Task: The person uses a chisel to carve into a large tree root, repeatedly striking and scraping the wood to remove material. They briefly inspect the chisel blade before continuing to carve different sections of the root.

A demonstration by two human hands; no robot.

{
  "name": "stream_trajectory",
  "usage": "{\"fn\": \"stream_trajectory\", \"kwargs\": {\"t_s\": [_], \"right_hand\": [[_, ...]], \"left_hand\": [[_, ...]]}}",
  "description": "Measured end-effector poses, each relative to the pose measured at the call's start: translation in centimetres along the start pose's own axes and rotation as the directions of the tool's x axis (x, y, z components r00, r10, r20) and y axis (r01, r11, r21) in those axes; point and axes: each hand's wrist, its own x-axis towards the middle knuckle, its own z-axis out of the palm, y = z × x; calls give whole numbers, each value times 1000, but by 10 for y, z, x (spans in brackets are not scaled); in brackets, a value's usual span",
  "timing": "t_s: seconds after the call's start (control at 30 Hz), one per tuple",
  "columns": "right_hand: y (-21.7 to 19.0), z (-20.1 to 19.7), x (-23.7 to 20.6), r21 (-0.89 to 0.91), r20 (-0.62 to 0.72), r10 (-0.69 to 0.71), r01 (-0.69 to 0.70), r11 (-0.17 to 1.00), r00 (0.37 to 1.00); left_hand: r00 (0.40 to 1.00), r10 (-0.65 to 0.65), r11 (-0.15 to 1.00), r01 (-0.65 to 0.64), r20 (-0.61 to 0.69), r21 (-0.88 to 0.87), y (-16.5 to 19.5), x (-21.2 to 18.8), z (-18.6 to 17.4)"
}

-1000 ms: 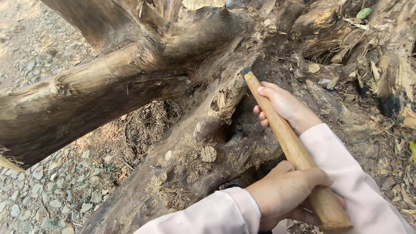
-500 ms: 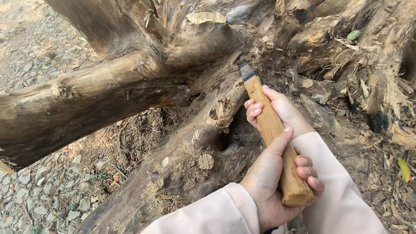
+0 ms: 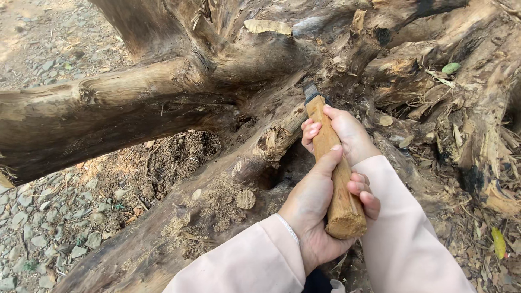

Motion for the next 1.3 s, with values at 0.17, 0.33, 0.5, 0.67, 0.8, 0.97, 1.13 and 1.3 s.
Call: {"fn": "stream_trajectory", "kwargs": {"t_s": [0.17,0.33,0.5,0.67,0.8,0.97,1.13,1.3], "right_hand": [[1,-3,0,-16,16,25,-25,1000,1000],[5,2,-6,-31,-29,19,-20,999,999],[3,13,-26,-57,-65,40,-44,997,997],[-6,-8,-46,-138,-7,60,-61,989,998],[-16,-53,-55,-176,117,108,-86,981,987],[-19,-95,-60,-3,352,190,-202,979,917],[-18,-79,-59,-393,109,100,-50,918,989],[-20,-49,-61,-696,74,27,32,718,997]], "left_hand": [[996,-21,995,29,82,-96,-9,-2,0],[996,-44,979,58,73,-194,-14,0,-4],[998,-53,965,60,35,-255,-29,12,0],[999,25,983,-31,-31,-181,-65,37,-7],[961,91,994,-105,-262,-37,-108,80,-22],[912,308,925,-220,-270,311,-142,126,-39],[901,303,940,-228,-310,254,-137,122,-41],[956,242,964,-257,-165,-72,-137,108,-25]]}}
